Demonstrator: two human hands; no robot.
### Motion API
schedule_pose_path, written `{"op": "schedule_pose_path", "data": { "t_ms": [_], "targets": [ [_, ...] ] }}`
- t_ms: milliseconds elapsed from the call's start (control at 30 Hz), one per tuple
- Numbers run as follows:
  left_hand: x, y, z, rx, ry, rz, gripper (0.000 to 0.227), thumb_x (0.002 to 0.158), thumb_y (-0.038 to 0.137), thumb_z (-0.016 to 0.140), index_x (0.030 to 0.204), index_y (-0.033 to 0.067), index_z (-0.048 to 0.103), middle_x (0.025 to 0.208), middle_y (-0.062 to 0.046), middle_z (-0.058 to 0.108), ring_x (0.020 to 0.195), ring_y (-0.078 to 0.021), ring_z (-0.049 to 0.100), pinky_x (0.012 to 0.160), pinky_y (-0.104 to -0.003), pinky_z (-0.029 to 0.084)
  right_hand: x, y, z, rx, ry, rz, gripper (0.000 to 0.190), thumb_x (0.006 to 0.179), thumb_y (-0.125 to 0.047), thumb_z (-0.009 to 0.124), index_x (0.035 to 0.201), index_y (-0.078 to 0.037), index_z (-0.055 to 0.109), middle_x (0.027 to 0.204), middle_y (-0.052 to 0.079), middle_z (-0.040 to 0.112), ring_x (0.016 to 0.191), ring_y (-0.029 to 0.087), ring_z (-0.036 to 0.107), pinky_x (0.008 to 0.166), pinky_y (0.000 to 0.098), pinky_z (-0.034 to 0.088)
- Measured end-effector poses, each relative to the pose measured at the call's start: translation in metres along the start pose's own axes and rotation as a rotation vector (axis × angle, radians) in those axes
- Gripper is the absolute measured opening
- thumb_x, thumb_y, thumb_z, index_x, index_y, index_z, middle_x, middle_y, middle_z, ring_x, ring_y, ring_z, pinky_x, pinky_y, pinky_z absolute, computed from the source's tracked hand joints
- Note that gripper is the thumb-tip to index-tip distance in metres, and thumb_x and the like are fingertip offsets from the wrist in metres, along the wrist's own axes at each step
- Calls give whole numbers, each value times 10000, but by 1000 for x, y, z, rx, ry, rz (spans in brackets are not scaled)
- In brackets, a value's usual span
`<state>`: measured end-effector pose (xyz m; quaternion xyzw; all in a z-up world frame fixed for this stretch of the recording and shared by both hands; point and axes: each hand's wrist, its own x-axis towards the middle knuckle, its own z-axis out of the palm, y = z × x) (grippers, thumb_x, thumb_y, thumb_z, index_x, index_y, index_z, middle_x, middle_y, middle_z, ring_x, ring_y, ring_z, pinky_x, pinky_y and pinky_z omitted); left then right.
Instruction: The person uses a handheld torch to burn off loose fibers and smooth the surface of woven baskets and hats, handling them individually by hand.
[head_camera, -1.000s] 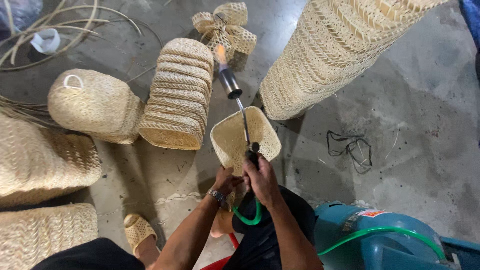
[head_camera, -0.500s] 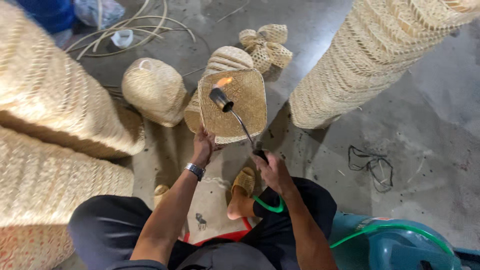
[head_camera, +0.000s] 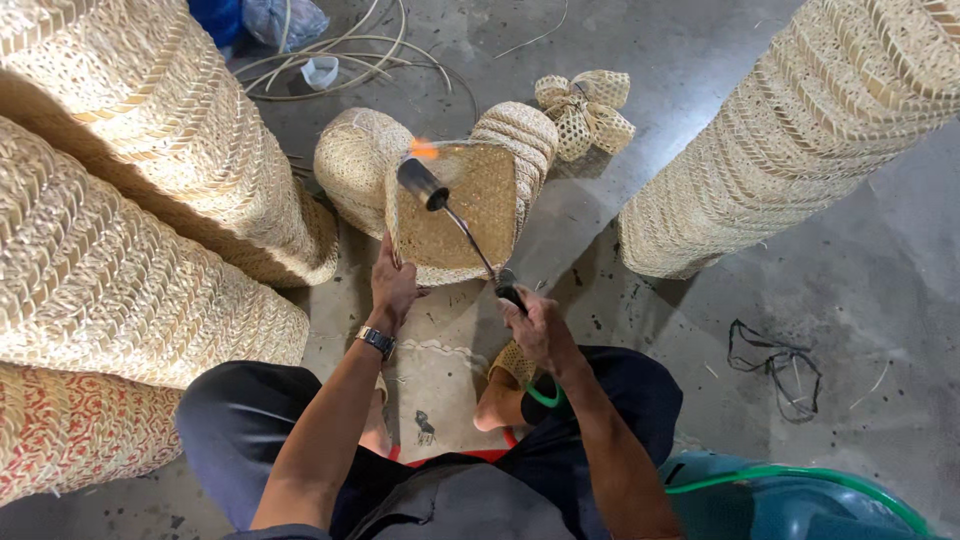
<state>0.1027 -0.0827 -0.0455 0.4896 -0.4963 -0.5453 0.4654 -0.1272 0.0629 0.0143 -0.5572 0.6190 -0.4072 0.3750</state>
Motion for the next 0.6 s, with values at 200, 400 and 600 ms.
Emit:
{"op": "schedule_pose_path", "data": {
  "t_ms": [200, 400, 600],
  "targets": [
    [8, -26, -21, 272, 92, 201, 804, 890, -49, 510, 1628, 177, 281, 1135, -138, 674, 702, -177, 635, 534, -302, 567, 0, -10, -10, 63, 69, 157, 349, 1016, -390, 583, 997, -46, 637, 681, -14, 553, 534, 77, 518, 464, 280, 458],
    [23, -35, -52, 627, 260, 478, 781, 856, -84, 540, 1599, 86, 367, 1149, -242, 616, 1030, -316, 595, 906, -443, 525, -8, -24, -37, 176, 20, 239, 295, 995, -380, 528, 998, -98, 616, 661, -25, 573, 476, 78, 502, 402, 279, 448],
    [27, -13, -82, 792, 211, 666, 753, 903, -95, 520, 1619, 41, 330, 1491, -222, 594, 1064, -317, 569, 947, -423, 513, -19, -25, -49, 164, -83, 212, 371, 1049, -376, 549, 868, -53, 573, 613, -14, 513, 477, 62, 482, 428, 260, 425]
  ]
}}
